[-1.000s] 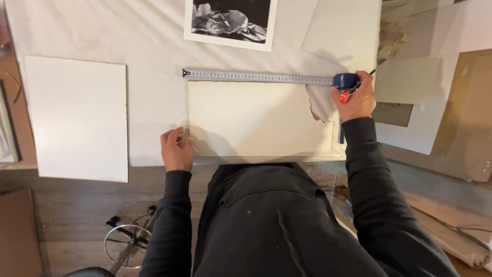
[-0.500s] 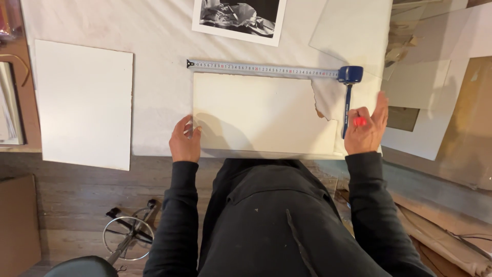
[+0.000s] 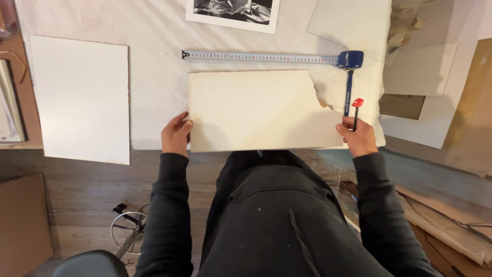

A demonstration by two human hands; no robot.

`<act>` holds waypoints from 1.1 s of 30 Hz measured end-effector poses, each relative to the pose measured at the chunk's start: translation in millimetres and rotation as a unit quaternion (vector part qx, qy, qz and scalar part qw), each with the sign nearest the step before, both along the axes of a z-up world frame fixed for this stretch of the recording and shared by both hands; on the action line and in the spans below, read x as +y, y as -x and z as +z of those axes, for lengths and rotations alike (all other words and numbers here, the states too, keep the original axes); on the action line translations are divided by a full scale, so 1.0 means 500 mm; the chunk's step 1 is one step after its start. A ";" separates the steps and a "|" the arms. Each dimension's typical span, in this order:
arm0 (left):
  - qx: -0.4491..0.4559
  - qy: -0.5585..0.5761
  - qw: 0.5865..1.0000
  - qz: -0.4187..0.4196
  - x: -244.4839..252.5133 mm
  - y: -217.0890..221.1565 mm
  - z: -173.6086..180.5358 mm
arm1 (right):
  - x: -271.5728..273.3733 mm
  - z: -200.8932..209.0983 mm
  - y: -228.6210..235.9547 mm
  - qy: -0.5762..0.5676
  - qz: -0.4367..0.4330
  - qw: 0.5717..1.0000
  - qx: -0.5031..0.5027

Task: The recorder is measuring and marking a mount board for framing using a tape measure and a pencil.

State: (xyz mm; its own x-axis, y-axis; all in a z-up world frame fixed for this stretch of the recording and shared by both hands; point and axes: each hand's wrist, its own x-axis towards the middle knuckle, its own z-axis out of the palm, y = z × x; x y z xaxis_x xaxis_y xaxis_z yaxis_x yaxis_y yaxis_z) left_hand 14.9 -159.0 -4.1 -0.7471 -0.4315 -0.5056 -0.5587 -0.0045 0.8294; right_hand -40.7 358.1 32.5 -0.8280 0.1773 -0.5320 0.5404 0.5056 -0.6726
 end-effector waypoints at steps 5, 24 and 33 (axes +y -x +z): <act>0.040 -0.184 0.982 0.027 0.007 -0.016 0.178 | 0.003 0.028 -0.018 0.121 -0.062 0.991 -0.004; 0.180 -0.248 0.952 0.004 0.138 0.022 0.340 | 0.165 0.099 -0.031 0.417 -0.240 0.865 0.144; 0.178 -0.255 0.918 -0.245 0.293 0.075 0.353 | 0.274 0.032 -0.190 0.330 -0.357 0.861 0.150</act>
State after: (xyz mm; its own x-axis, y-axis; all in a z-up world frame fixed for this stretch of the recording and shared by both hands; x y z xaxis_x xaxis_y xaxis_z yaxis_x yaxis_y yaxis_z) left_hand -22.5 -12.5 172.2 -0.9454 0.2256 -0.2352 -0.2916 -0.2636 0.9195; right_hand 54.1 495.1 48.4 -0.7509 0.4388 -0.4936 0.3081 -0.4285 -0.8494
